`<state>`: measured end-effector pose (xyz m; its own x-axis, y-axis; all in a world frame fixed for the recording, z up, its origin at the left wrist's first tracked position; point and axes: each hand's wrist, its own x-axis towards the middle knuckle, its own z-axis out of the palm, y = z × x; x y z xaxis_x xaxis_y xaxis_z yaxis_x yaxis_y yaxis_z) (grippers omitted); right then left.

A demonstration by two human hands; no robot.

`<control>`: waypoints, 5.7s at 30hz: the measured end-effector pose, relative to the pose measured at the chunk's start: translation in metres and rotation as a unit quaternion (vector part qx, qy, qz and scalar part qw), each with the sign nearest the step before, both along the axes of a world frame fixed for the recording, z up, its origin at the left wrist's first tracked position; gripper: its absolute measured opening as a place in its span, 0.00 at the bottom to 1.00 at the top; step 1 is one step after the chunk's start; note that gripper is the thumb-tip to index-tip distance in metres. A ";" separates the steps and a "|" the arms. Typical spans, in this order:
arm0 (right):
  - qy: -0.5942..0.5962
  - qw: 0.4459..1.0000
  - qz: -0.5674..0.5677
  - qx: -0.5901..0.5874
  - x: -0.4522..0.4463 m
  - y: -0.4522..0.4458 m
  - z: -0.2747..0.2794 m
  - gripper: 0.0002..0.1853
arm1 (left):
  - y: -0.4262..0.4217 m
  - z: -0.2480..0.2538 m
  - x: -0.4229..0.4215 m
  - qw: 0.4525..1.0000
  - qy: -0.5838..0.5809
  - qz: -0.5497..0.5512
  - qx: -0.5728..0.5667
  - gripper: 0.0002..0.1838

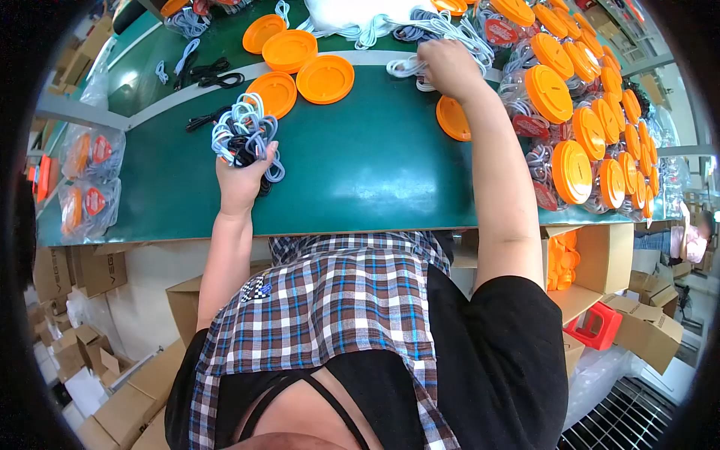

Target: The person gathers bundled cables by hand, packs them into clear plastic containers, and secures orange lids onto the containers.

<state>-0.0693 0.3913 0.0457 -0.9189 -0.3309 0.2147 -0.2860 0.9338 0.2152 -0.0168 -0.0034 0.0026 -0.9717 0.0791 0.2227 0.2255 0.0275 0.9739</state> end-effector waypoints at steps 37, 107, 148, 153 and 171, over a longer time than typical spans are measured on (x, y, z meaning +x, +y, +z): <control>-0.249 0.722 0.135 -0.631 0.069 -0.200 0.003 0.20 | -0.015 -0.002 0.009 0.929 -0.133 -0.198 0.284 0.34; 0.040 0.812 -0.426 -0.397 0.454 0.069 -0.114 0.15 | 0.042 0.036 -0.033 0.884 -0.162 -0.091 0.428 0.21; -0.037 0.693 0.198 -0.692 0.121 -0.185 0.014 0.37 | 0.063 0.121 0.020 0.911 0.315 -0.078 -0.254 0.34; -0.172 0.673 0.179 -0.696 0.121 -0.174 0.015 0.36 | 0.062 0.116 0.037 0.903 0.336 -0.092 -0.253 0.34; -0.060 0.641 0.277 -0.713 0.107 -0.174 0.091 0.40 | 0.050 0.098 0.038 0.948 0.206 -0.060 -0.235 0.42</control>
